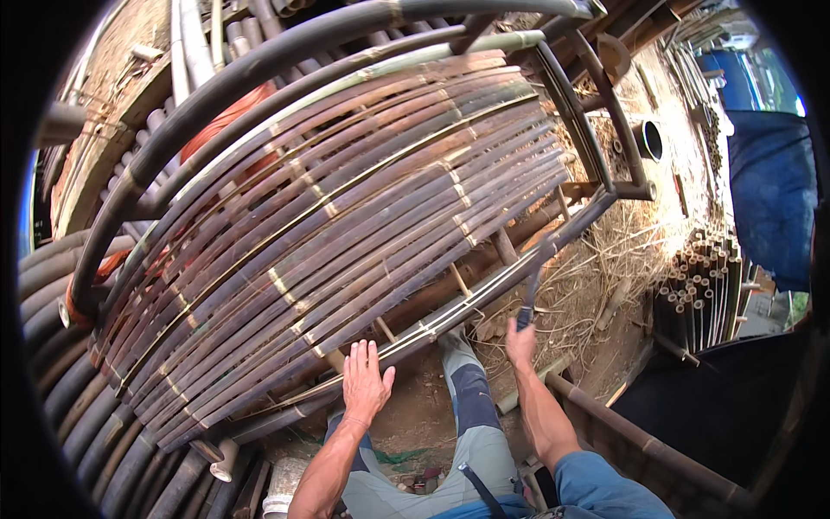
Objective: The person uses a machete to split long bamboo poles into thin strips. They repeatedly position a pole on a bamboo rack, strike it with the machete to split it, and then separate the resulting strips.
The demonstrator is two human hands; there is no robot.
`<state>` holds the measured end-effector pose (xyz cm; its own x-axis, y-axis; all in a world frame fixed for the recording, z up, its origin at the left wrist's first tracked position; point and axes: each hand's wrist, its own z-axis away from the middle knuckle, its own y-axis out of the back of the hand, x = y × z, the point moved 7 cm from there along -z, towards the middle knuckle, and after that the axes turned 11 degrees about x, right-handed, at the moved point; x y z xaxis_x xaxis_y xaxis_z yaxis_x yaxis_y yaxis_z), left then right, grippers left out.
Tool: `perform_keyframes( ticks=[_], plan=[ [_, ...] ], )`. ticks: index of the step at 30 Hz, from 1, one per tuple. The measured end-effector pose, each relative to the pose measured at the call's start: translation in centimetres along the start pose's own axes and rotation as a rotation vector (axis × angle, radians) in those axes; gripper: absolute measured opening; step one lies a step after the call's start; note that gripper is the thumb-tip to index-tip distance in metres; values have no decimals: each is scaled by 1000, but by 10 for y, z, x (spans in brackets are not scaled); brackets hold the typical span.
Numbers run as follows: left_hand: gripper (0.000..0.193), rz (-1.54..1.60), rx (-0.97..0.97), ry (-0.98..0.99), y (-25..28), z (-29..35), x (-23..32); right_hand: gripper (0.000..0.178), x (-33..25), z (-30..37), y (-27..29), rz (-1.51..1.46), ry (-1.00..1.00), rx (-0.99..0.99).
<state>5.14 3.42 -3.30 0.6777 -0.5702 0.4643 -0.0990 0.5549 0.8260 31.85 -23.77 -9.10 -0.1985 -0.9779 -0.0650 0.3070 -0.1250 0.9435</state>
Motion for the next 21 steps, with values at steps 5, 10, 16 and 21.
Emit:
perform_keyframes(
  ticks=[5,10,16,21],
  plan=[
    [67,211,-34,-70,-80,-70,177,52,42,-83,57,-21,-35,27],
    [46,191,-60,208,-153,-94,159,47,62,-84,67,-235,12,53],
    [24,163,128,131,-149,-115,140,36,54,-148,116,-619,88,354],
    [23,185,105,111,-157,-122,129,42,31,-178,108,-714,-161,246]
  ],
)
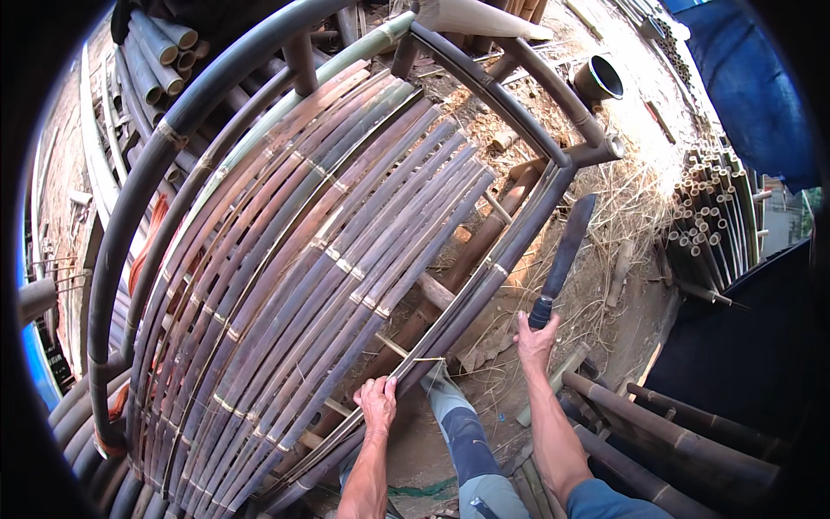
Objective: The person uses a machete to split long bamboo poles into thin strips. They repeatedly position a pole on a bamboo rack, strike it with the machete to split it, and then separate the resulting strips.
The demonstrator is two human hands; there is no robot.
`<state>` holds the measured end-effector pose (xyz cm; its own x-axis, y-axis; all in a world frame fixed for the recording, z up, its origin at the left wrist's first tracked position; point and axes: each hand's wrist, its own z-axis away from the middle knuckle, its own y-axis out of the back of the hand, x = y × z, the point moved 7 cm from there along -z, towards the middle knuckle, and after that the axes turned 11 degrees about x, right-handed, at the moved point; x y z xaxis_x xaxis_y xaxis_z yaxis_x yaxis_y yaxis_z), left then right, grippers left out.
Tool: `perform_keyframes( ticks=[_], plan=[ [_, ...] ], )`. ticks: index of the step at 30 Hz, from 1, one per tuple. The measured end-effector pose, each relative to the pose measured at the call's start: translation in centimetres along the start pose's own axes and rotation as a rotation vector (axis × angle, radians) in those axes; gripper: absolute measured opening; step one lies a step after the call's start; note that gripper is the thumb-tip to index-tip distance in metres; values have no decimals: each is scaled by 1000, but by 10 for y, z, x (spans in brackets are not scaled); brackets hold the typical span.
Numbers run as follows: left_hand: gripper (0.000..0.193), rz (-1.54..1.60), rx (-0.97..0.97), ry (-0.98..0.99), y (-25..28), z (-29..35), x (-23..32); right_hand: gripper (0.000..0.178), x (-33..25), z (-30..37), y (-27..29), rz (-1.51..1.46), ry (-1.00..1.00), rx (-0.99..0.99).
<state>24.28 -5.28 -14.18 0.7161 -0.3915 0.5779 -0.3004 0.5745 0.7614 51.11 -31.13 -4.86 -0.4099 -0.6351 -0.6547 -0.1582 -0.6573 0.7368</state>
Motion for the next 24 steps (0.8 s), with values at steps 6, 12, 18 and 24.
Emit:
perform_keyframes(
  ticks=[6,12,18,24],
  plan=[
    [27,27,-122,29,0,-3,-12,50,29,-10,-16,689,63,-266],
    [31,23,-39,-43,20,9,1,32,-42,-46,32,87,-23,-188],
    [32,20,-93,33,20,8,-5,36,-25,-127,-7,761,186,-257],
    [37,-139,-5,44,15,5,20,47,-47,-158,-24,615,259,-302]
  ],
)
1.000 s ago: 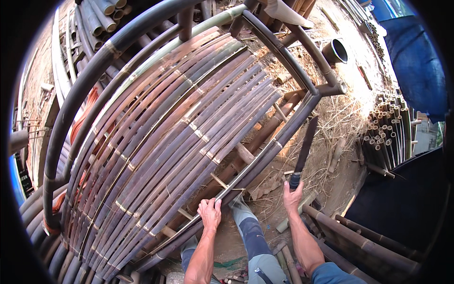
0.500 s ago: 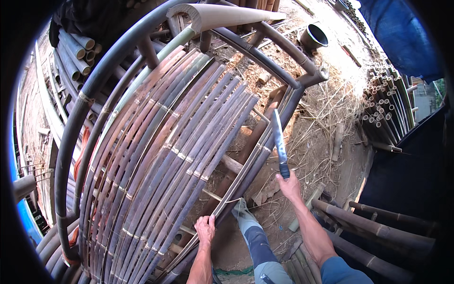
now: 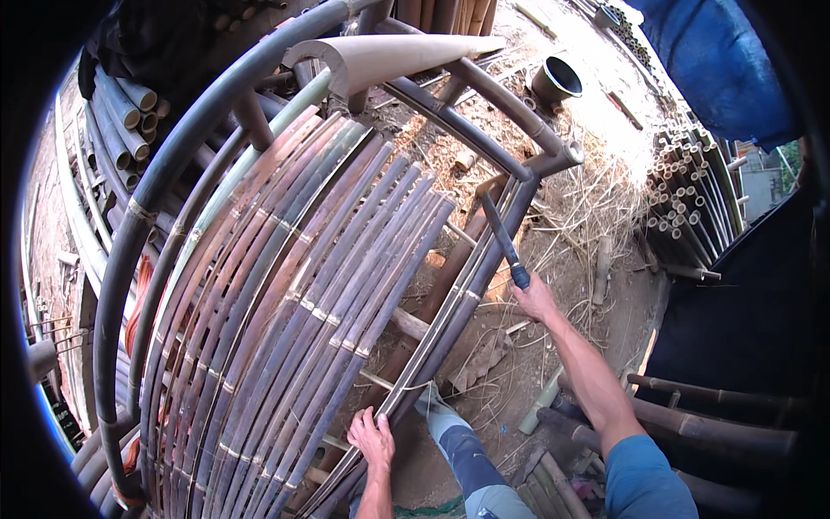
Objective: The person uses a machete to split long bamboo poles into thin strips. They repeatedly position a pole on a bamboo rack, strike it with the machete to split it, and then separate the resulting strips.
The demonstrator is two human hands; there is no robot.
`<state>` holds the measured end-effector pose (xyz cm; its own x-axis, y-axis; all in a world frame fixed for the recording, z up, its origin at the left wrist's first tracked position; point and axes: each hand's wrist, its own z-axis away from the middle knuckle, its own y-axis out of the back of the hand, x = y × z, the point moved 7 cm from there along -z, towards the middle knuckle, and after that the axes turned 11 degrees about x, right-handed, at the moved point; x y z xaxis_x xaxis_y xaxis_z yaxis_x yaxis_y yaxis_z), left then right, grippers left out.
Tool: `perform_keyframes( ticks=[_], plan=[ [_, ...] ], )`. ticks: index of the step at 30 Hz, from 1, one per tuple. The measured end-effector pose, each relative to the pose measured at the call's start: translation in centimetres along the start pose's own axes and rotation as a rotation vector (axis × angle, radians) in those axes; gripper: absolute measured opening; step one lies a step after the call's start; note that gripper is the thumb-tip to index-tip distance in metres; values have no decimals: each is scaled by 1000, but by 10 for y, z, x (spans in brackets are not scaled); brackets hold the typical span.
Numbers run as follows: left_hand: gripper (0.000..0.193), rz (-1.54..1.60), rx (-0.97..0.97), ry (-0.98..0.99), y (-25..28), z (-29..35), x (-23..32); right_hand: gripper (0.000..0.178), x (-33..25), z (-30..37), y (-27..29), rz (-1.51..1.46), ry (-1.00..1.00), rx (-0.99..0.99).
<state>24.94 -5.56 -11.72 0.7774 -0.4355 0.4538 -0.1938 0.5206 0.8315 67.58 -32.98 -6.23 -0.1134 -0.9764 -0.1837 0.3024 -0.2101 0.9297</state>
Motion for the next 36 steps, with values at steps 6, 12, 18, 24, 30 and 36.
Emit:
perform_keyframes(
  ticks=[6,12,18,24,30,36],
  plan=[
    [41,-42,-43,122,-50,-9,15,42,-55,-67,104,141,281,117],
    [34,-46,28,99,-41,-2,17,45,-164,-171,147,877,667,51],
    [33,17,26,162,-42,-4,16,38,-210,-167,115,1012,880,-65],
    [32,89,-16,148,-43,-12,16,21,-130,-215,84,1277,657,-56],
    [29,123,-13,183,-39,-13,18,20,-162,-184,98,1160,706,97],
    [34,57,3,164,-48,-7,3,19,-153,-144,94,969,660,101]
  ],
)
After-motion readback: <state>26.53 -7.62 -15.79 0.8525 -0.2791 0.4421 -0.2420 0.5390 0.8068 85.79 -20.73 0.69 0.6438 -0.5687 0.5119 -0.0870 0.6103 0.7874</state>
